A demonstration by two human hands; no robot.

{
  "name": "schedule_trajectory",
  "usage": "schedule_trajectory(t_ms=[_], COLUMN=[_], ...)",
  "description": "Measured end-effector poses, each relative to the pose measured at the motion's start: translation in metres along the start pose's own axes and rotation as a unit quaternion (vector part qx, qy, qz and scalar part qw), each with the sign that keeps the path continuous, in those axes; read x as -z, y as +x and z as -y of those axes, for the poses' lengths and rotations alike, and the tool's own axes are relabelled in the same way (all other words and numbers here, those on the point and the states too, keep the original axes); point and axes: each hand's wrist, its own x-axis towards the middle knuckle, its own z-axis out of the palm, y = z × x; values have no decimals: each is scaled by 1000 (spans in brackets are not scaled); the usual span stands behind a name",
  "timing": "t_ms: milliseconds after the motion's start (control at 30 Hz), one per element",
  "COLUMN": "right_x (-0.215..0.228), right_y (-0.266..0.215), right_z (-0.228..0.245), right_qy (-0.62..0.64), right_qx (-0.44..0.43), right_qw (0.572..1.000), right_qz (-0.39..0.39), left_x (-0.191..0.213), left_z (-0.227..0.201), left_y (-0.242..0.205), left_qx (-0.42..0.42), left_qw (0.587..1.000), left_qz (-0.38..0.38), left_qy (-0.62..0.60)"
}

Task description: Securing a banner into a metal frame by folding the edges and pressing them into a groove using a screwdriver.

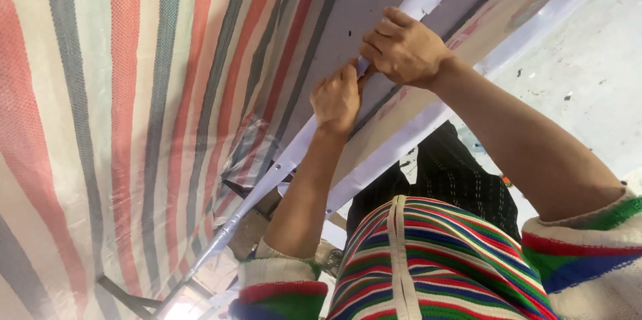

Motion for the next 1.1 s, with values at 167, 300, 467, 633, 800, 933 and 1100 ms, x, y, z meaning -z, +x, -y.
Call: schedule_trajectory(t_ms=[167, 300, 467, 633, 800, 933, 1100], right_x=[7, 9, -7, -12, -42, -36, -45], right_y=[5, 6, -7, 2, -16, -8, -17], right_z=[-4, -12, -14, 1, -2, -6, -9], right_qy=[-27, -35, 11, 33, 34, 46, 62], right_qx=[22, 58, 20, 8, 21, 31, 36], right_qw=[999, 997, 990, 962, 989, 994, 989], right_qz=[-20, -31, 138, 270, 142, 94, 131], left_x=[-2, 6, 14, 14, -17, -14, -18], left_z=[9, 14, 22, 12, 6, -25, -29], left_y=[-19, -29, -55, -60, -65, -35, -27], left_qx=[46, 37, 62, 172, 209, 200, 200], left_qw=[998, 997, 996, 985, 977, 978, 979], left_qz=[2, -39, -60, -8, 2, -16, -39], left_qy=[-31, -55, 21, -16, -37, -55, 3])
